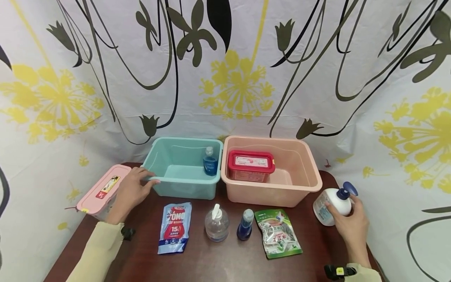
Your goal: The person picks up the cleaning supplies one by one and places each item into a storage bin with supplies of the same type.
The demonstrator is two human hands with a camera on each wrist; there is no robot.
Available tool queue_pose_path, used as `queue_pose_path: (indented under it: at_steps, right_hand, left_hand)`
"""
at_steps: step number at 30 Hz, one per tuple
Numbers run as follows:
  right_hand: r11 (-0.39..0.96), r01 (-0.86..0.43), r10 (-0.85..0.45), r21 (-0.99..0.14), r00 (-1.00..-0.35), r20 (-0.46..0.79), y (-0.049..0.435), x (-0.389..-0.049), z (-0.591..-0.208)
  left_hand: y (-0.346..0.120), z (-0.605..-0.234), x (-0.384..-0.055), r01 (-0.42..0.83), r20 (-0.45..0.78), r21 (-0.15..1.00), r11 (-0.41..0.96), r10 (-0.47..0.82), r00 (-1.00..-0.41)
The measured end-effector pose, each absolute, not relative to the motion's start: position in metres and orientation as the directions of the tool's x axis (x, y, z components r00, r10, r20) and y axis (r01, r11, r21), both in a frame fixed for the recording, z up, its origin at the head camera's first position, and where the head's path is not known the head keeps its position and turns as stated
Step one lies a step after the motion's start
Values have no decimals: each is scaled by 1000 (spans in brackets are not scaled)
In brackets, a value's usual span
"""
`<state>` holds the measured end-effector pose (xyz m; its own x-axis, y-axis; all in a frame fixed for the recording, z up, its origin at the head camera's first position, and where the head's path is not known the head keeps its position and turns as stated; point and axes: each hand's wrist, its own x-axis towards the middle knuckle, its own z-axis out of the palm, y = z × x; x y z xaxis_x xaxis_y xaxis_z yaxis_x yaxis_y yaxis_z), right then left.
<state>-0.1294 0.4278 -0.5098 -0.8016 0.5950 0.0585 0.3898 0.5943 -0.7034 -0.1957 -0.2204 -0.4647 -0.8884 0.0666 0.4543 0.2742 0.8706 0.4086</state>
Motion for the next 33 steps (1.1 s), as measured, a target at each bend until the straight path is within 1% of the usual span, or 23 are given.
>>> queue_pose_path:
  at_steps: [7, 18, 33]
  right_hand:
    - [593, 403, 608, -697, -791, 60, 430, -132, -513]
    - [615, 405, 621, -676, -778, 99, 426, -133, -512]
    - [624, 416, 617, -661, -782, 91, 429, -133, -511]
  left_hand:
    - [-221, -470, -194, 250, 438, 431, 867, 41, -898]
    - [-220, -471, -194, 236, 431, 460, 856, 17, -902]
    - [-219, -471, -194, 219, 414, 474, 853, 4, -910]
